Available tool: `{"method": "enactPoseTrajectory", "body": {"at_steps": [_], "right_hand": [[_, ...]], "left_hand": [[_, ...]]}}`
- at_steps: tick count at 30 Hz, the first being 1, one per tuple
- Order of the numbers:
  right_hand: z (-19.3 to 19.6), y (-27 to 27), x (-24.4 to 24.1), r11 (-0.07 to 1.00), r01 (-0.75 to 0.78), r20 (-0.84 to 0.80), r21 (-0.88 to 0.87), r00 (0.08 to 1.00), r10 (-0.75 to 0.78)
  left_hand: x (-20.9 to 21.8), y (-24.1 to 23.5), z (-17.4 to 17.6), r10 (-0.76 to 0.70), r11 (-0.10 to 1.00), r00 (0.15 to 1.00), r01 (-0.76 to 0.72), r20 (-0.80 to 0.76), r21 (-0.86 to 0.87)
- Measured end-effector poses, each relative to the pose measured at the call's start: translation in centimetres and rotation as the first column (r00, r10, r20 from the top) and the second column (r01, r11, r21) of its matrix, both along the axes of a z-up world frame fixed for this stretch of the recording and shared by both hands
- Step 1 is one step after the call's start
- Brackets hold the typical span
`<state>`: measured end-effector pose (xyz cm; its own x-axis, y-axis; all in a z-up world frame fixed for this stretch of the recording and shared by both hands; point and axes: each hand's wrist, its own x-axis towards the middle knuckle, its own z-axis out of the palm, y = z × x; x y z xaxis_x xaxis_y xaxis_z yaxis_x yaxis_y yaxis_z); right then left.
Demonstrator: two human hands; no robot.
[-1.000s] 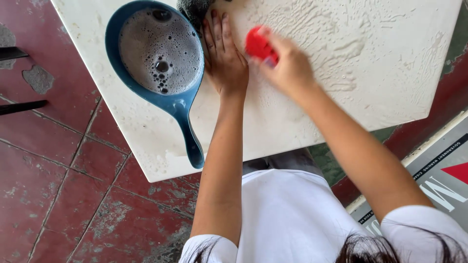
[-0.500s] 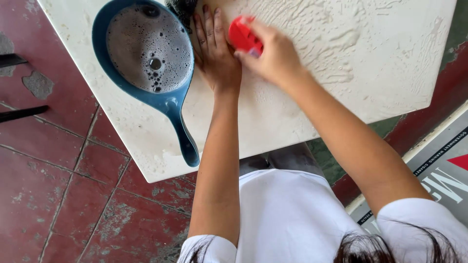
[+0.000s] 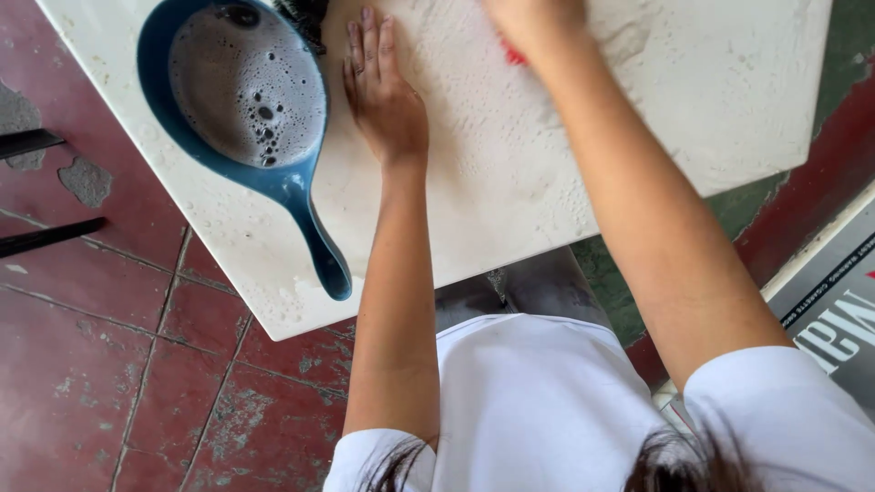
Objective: Scrubbing a white table with a red brush and soapy water to clean it.
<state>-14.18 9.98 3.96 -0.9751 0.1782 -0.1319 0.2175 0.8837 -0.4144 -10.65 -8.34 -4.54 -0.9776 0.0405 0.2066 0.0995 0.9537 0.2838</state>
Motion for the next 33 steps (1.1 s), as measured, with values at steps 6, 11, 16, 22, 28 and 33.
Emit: {"method": "enactPoseTrajectory", "body": {"at_steps": [6,11,16,22,28,33], "right_hand": [[1.0,-0.7,7.7,0.952,-0.202,-0.181,-0.229,0.97,0.162],[-1.8,11.1,9.9,0.939,0.275,-0.031,-0.205,0.957,-0.287],[-1.1,0.7,15.7,0.923,0.223,-0.166,-0.315,0.944,-0.284],[0.8,4.1,16.4,0.93,0.233,-0.036,-0.283,0.967,-0.253],[-0.5,5.0,17.0,0.847,0.431,0.077,-0.313,0.9,-0.429],[-0.1,2.3,17.4,0.985,0.135,-0.283,-0.107,0.945,-0.161]], "left_hand": [[0.2,0.1,-1.4,-0.053,0.969,0.992,0.079,-0.117,0.236],[5.2,0.8,1.1,-0.169,0.983,0.986,0.169,-0.005,0.065],[5.5,1.3,2.7,-0.207,0.973,0.976,0.198,0.073,0.116],[5.6,1.2,2.3,-0.272,0.95,0.962,0.262,0.034,0.172],[5.9,1.5,2.4,-0.255,0.96,0.966,0.25,0.032,0.128],[5.8,1.0,2.1,-0.269,0.958,0.963,0.265,0.023,0.111]]}}
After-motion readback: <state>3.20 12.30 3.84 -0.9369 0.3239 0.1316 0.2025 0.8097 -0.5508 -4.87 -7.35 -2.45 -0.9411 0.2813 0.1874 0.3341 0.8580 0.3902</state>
